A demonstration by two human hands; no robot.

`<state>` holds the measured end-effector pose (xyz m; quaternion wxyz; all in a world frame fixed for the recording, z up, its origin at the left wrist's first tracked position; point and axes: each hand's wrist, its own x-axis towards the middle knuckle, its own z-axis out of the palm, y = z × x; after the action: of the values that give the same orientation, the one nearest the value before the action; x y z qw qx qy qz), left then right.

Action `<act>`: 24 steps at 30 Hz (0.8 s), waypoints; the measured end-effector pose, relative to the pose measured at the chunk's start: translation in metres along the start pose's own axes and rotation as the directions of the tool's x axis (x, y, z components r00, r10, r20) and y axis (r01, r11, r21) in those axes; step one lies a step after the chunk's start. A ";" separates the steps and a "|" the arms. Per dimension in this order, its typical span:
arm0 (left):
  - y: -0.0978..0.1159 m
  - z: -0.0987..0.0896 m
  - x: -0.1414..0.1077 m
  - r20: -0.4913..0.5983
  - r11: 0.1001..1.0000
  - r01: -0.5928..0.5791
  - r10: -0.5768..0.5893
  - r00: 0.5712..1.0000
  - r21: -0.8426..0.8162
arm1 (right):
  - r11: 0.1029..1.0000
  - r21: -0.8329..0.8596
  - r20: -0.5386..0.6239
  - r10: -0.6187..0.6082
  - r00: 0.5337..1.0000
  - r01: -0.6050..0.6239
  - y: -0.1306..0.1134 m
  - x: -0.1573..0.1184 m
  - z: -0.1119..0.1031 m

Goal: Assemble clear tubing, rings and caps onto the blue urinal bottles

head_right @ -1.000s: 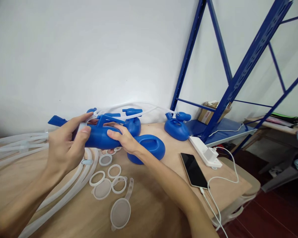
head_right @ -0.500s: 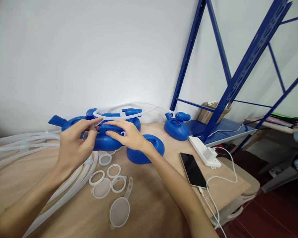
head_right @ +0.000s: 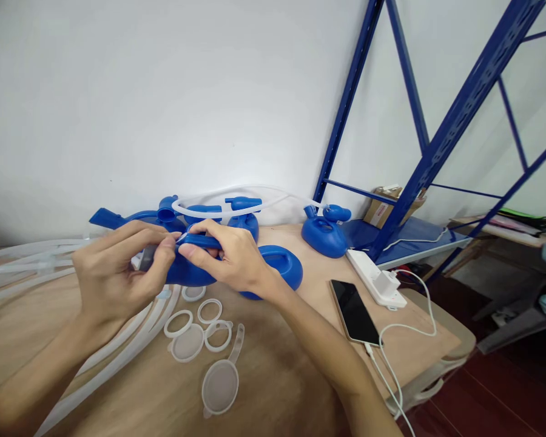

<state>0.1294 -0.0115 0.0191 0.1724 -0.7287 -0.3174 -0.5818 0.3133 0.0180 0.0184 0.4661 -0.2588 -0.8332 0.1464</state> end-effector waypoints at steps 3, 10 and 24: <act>0.003 0.001 -0.001 0.036 0.999 -0.040 0.041 0.999 -0.028 | 0.994 0.067 0.027 0.090 0.996 -0.092 -0.013 -0.003 -0.001; 0.006 -0.001 0.000 0.051 0.982 -0.159 0.165 0.985 -0.103 | 0.886 0.423 0.042 0.193 0.980 -0.193 -0.014 -0.001 0.002; 0.003 -0.006 -0.002 0.088 0.974 -0.177 0.190 0.978 -0.141 | 0.846 0.489 0.053 0.215 0.975 -0.213 -0.019 0.002 0.002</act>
<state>0.1269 -0.0181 0.0195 0.1605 -0.7933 -0.2178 -0.5455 0.3054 0.0032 0.0281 0.4988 -0.2230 -0.7335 0.4043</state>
